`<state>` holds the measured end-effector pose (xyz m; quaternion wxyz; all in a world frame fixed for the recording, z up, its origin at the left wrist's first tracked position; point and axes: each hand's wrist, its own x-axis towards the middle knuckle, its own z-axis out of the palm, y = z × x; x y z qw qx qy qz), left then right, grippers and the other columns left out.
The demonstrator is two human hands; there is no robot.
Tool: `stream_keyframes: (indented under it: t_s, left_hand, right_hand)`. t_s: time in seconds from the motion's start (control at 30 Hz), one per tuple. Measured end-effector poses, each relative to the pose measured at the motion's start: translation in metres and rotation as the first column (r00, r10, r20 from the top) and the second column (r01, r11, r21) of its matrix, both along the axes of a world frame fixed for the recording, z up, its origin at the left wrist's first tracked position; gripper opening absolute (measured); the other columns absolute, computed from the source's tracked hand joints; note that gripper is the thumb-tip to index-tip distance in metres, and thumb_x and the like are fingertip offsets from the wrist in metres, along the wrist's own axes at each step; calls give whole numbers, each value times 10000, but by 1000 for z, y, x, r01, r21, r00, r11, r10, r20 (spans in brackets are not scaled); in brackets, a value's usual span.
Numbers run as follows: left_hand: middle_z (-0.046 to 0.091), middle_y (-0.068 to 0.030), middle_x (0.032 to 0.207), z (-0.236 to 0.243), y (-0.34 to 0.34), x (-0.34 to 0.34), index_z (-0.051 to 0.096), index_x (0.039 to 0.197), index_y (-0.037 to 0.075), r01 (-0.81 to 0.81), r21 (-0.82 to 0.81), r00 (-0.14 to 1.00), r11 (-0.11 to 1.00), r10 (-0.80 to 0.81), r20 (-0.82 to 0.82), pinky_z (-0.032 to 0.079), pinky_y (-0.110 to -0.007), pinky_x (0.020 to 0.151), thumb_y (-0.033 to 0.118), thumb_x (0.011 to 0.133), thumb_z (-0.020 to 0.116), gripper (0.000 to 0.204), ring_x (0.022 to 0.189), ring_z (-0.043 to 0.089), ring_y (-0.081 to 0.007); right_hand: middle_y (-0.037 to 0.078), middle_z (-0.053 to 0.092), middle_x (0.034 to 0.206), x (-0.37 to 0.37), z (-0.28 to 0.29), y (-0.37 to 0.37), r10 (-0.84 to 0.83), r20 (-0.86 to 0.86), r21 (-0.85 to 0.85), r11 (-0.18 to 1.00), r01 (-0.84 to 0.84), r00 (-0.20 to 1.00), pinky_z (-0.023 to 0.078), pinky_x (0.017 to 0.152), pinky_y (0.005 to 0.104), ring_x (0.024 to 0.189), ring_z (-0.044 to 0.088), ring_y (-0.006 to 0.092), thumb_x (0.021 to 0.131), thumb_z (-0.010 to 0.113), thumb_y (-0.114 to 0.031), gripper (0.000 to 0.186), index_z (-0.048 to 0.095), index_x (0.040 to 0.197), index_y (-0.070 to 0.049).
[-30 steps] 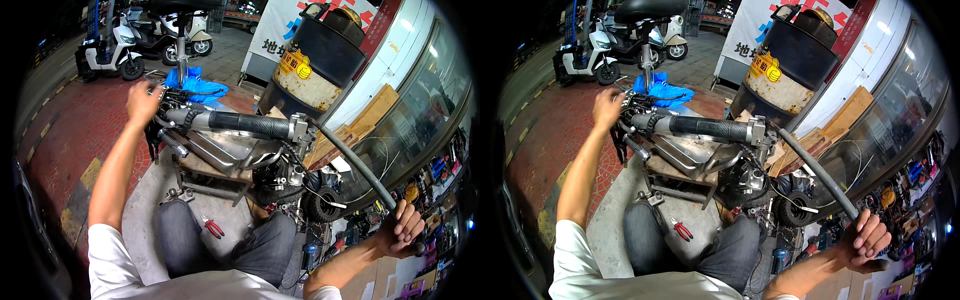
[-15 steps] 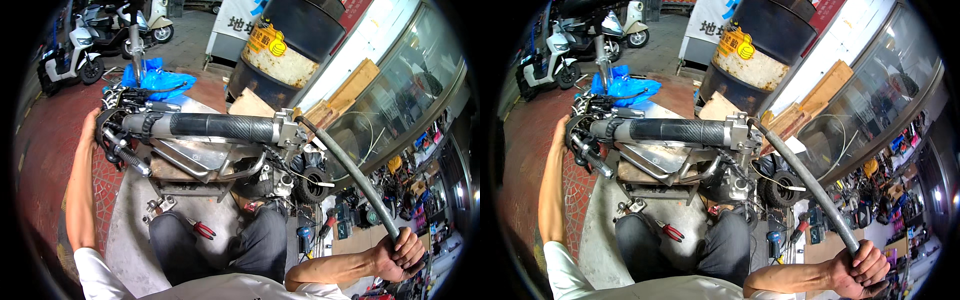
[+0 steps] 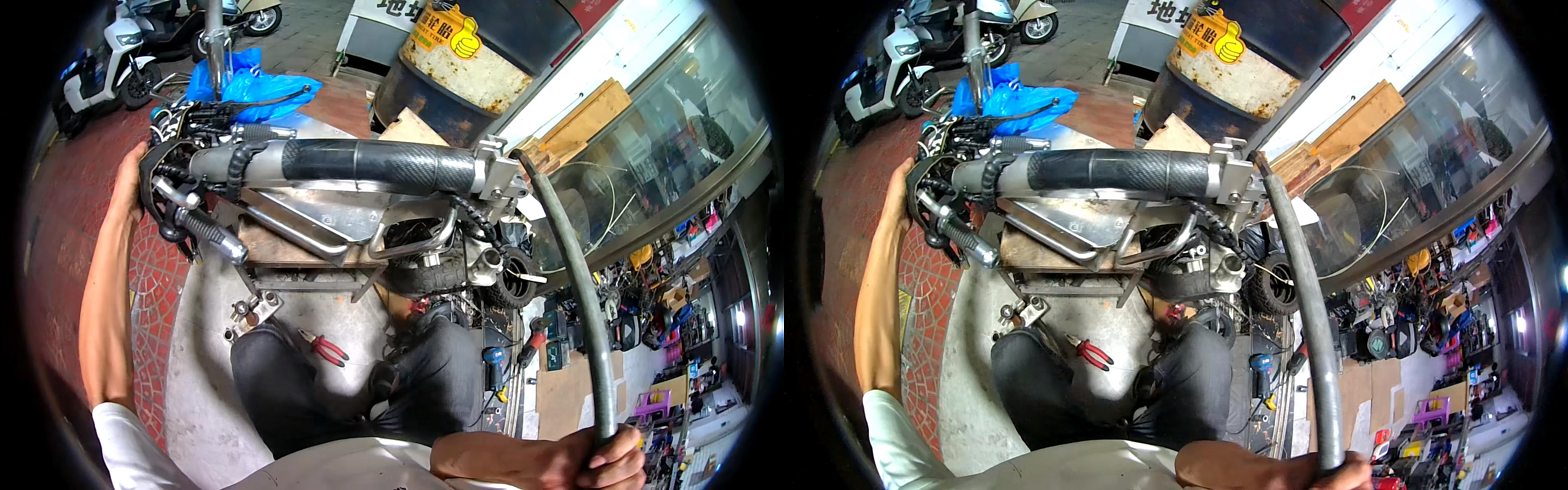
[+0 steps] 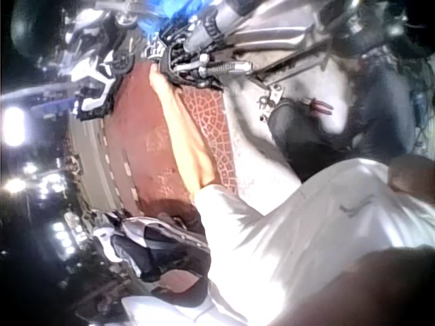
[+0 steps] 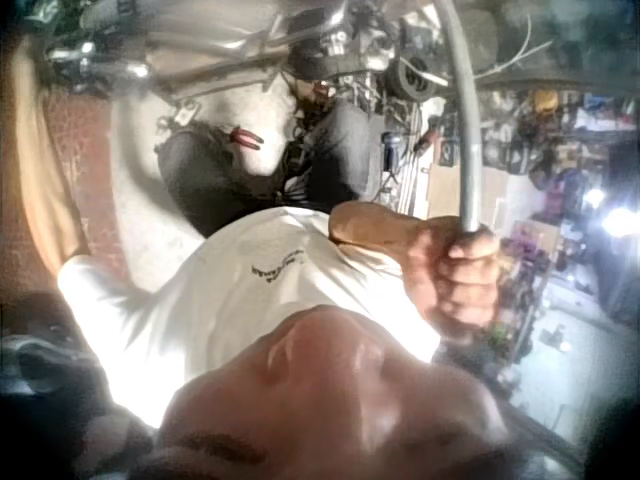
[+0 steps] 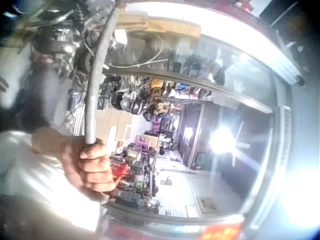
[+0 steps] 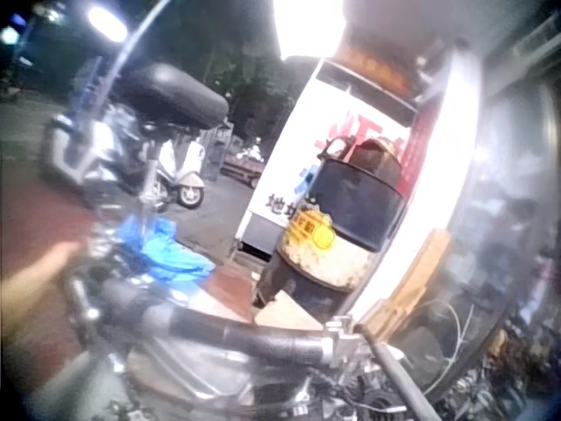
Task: The person works on a scooter's handlebar assembly in a cluttered workshop. They use a wrench to tighten bolts on the handlebar clamp and manipulate the handlebar and throttle cable. The person also retrieves a tool from a shelf and briefly interacts with a bystander.
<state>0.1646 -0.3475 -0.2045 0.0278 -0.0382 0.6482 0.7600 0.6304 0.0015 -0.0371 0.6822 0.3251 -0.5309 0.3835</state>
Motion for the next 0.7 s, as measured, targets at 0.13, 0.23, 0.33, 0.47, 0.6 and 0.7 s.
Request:
stream_keyframes:
  t_s: [0.13, 0.23, 0.33, 0.47, 0.6, 0.7]
  left_hand:
    - [718, -44, 952, -10, 2, -3, 712, 1051, 81, 15, 32, 999, 999, -13, -45, 497, -344, 751, 438, 1036, 470, 431, 835, 634, -161]
    - [718, -53, 891, -12, 20, -8, 720, 998, 66, -20, 49, 999, 999, 23, -50, 507, -346, 740, 416, 1029, 500, 415, 779, 637, -162]
    - [711, -46, 928, -22, -6, -17, 712, 1033, 81, -19, -9, 998, 1000, 18, -58, 495, -360, 786, 427, 1046, 451, 433, 839, 633, -173]
    - [707, -58, 824, 22, -2, 9, 720, 999, 40, -12, -264, 999, 965, 20, 26, 479, -381, 627, 434, 1002, 514, 445, 689, 620, -163]
    - [716, -212, 1174, 77, 15, 20, 726, 1203, 72, -546, -720, 812, 429, 59, -581, 512, -490, 965, 388, 929, 627, 430, 1126, 665, -416]
    - [699, -174, 1235, 140, 110, 73, 735, 1167, 54, -619, -542, 502, 569, -244, -830, 503, -447, 1029, 274, 950, 650, 320, 1164, 663, -347]
  right_hand:
    - [-60, 371, 601, -15, -19, -23, -54, 5, 147, 988, 53, 999, 391, 632, 334, 539, 348, 127, 1048, 467, -510, 459, 476, 724, -186]
    - [-56, 365, 610, -38, -27, -32, 164, -259, 209, 972, -111, 952, 374, 651, 339, 571, 353, 122, 1047, 484, -513, 448, 481, 738, -189]
    - [-42, 380, 621, -25, -27, -42, -106, -50, 95, 989, 111, 993, 371, 666, 344, 580, 361, 138, 1044, 516, -469, 426, 480, 738, -175]
    - [-19, 471, 645, -13, -19, -24, -64, 15, 210, 976, 59, 998, 431, 630, 385, 574, 447, 160, 1004, 575, -384, 353, 497, 746, -155]
    - [-18, 496, 605, -6, -16, -13, -1, 62, 192, 981, -11, 998, 427, 602, 357, 537, 475, 158, 926, 699, -357, 332, 535, 729, -145]
    - [-45, 501, 543, -9, -21, -17, -9, 16, 89, 996, 8, 1000, 420, 524, 286, 444, 465, 109, 948, 718, -342, 389, 540, 664, -145]
